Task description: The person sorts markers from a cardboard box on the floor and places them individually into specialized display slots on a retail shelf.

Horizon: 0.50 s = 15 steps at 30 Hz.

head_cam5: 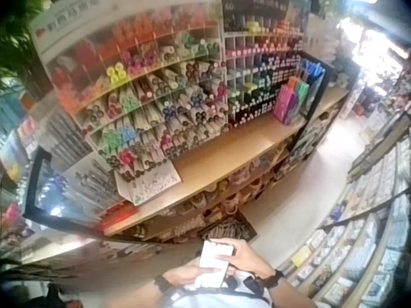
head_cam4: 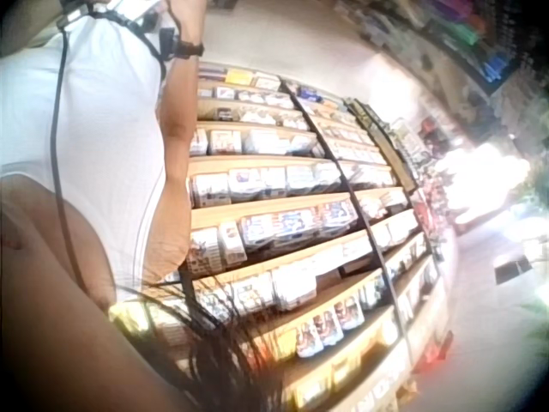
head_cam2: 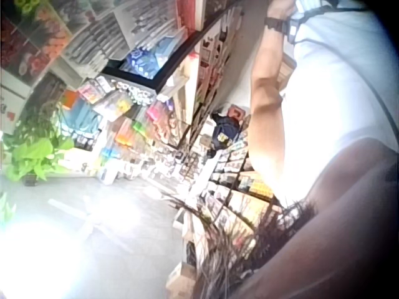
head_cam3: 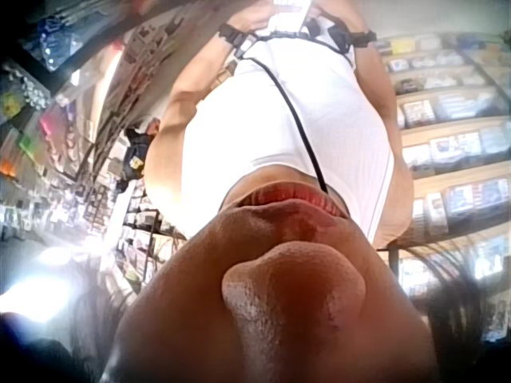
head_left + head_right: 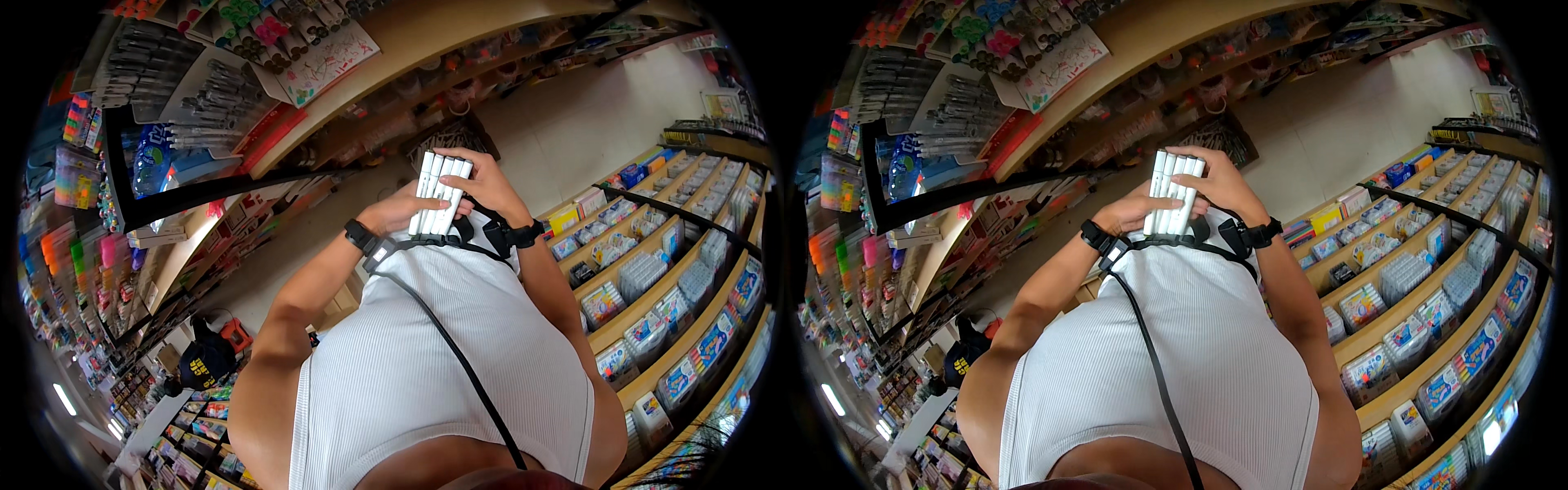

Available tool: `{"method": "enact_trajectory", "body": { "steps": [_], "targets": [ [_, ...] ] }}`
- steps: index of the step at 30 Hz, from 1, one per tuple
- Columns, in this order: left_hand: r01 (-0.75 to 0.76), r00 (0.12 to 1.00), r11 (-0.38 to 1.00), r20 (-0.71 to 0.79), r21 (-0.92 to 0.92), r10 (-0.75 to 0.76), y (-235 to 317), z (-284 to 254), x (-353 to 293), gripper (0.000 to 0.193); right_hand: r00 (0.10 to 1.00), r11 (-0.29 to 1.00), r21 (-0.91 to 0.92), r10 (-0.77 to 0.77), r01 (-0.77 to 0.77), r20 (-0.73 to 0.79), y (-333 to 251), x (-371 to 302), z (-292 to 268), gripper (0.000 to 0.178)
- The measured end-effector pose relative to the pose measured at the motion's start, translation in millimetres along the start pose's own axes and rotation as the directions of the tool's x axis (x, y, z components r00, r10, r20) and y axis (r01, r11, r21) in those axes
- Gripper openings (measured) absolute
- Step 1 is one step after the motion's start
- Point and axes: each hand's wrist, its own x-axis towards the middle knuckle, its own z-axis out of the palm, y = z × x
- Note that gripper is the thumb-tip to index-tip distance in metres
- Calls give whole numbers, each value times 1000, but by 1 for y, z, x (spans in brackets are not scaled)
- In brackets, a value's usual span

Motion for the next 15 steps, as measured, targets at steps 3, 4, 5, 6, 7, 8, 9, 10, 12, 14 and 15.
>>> {"method": "enact_trajectory", "body": {
  "steps": [3, 4, 5, 6, 7, 8, 9, 10, 12, 14, 15],
  "targets": [
    [-3, 1000, 1000, 15, 8, 3, 0, 0, -1, 54, 1000, 1000, -2, 16, -16, 9, 1, 0, 0, 45],
    [-7, 1000, 1000, 21, 13, 7, -1, 0, -1, 55, 1000, 1000, 3, 23, -23, 11, 1, 0, 0, 45],
    [-6, 1000, 1000, 21, 12, 6, 0, 0, -2, 55, 999, 1000, 8, 30, -31, 13, 2, 0, 0, 45],
    [-15, 999, 999, 39, 43, 13, 0, 0, -3, 55, 999, 999, 8, 32, -32, 13, 3, 0, 0, 45],
    [-25, 998, 997, 56, 74, 21, 0, 0, -4, 55, 1000, 1000, -11, 20, -20, 13, 3, 0, 1, 45],
    [-25, 998, 997, 56, 73, 21, 0, -1, -4, 55, 1000, 1000, -30, 8, -8, 13, 3, 1, 1, 45],
    [-11, 998, 998, 56, 64, 7, 0, -1, -5, 56, 1000, 1000, -30, 10, -9, 14, 4, 1, 2, 45],
    [2, 998, 999, 57, 54, -5, 0, -1, -5, 56, 1000, 1000, -30, 2, -2, 14, 6, 1, 2, 46],
    [12, 999, 1000, 51, 23, -14, -3, -3, -6, 56, 1000, 1000, -31, -3, 4, 15, 7, 1, 3, 46],
    [22, 999, 1000, 44, -9, -21, -4, -3, -7, 56, 1000, 999, -30, 13, -12, 25, 5, 2, 4, 48],
    [19, 999, 1000, 42, -19, -18, -5, -3, -7, 56, 1000, 999, -31, 15, -14, 28, 6, 2, 5, 48]
  ]
}}
